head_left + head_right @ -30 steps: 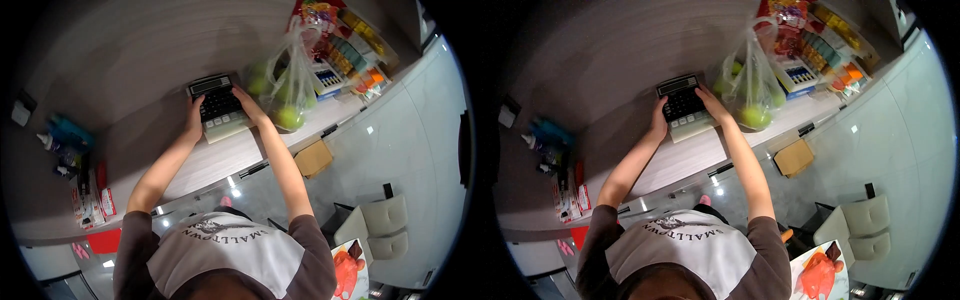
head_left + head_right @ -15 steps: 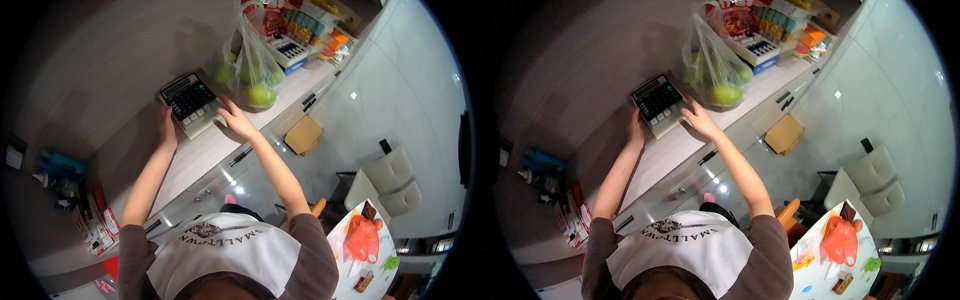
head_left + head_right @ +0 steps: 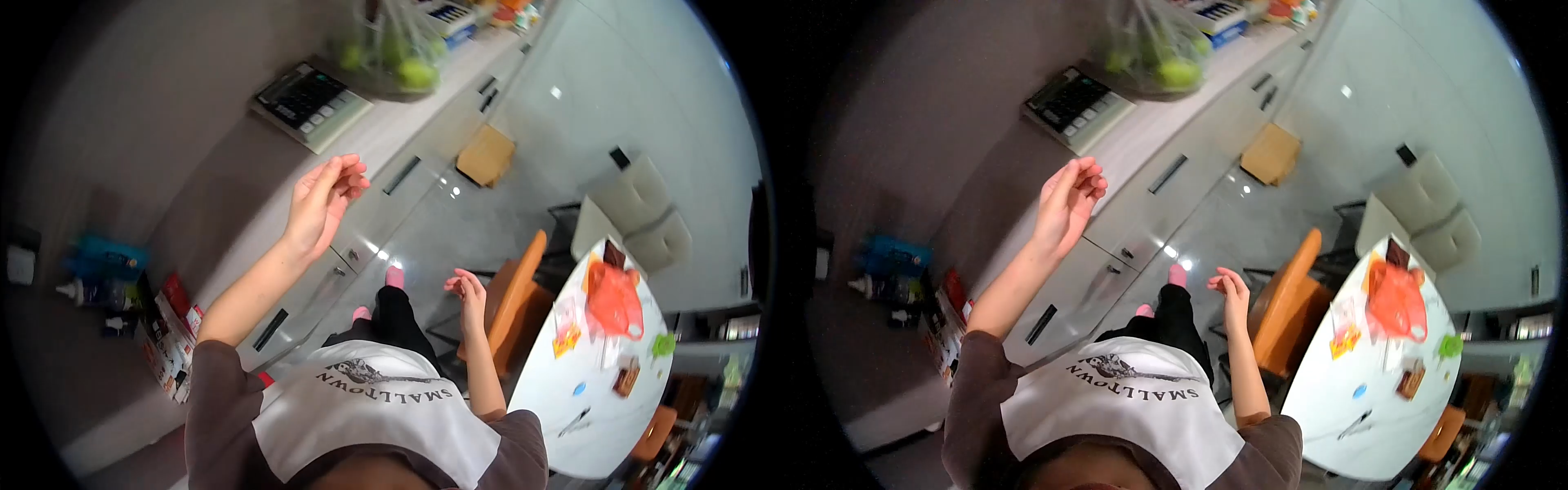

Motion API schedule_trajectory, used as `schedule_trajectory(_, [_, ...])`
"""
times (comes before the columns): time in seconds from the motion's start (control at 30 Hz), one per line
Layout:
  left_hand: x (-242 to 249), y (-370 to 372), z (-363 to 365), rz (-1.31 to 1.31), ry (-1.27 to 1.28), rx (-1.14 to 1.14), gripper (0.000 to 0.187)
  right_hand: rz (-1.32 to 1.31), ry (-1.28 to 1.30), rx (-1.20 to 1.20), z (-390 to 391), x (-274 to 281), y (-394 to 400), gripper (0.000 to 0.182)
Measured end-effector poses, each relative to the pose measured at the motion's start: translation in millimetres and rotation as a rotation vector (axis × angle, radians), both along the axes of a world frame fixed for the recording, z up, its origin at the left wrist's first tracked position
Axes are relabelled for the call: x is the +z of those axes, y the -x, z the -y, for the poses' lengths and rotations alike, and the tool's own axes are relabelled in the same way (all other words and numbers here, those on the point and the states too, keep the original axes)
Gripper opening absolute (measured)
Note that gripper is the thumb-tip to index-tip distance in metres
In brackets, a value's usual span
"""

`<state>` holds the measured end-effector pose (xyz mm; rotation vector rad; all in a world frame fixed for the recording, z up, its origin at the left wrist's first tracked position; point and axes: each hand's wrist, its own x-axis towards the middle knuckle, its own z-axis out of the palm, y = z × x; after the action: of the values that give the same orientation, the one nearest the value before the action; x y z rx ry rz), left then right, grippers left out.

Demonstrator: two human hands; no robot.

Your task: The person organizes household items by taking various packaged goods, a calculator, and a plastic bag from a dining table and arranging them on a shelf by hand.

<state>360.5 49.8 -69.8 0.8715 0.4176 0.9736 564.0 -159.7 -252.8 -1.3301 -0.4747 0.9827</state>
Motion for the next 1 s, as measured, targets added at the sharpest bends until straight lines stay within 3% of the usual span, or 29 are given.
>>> schedule_trajectory(0.3, [15.2, -32.2, 74.3, 0.005, -0.014, -0.281, 0.028, -0.121, 0.126, -0.269, 130.8, 4.6, 12.7, 0.029])
schedule_trajectory(0.37, [2.6, -31.9, 77.8, -0.033, -0.078, -0.326, 0.018, -0.164, 0.016, -0.275, 142.2, -5.3, 18.6, 0.026])
schedule_trajectory(0.53, [-8.0, -64.7, 109.2, -0.019, -0.027, -0.438, 0.019, -0.159, -0.021, -0.333, 185.3, -7.8, 15.9, 0.024])
schedule_trajectory(0.77, [-20.6, -167.0, 248.5, -0.109, 0.095, -0.75, 0.026, -0.171, 0.084, -0.693, 331.4, -4.5, -32.3, 0.023])
schedule_trajectory(0.8, [-23.7, -177.3, 263.1, -0.115, 0.108, -0.792, 0.026, -0.122, 0.137, -0.762, 354.1, 12.2, -38.5, 0.023])
schedule_trajectory(0.93, [-32.5, -215.1, 315.8, -0.173, 0.146, -0.877, 0.026, 0.238, 0.333, -1.061, 474.4, -34.5, -83.3, 0.023])
schedule_trajectory(0.97, [-37.2, -227.5, 333.7, -0.214, 0.15, -0.873, 0.026, 0.31, 0.505, -1.159, 507.8, -43.9, -99.0, 0.022])
schedule_trajectory(1.0, [-42.1, -238.6, 346.7, -0.254, 0.154, -0.869, 0.027, 0.67, 0.942, -1.232, 541.7, -50.7, -121.8, 0.023])
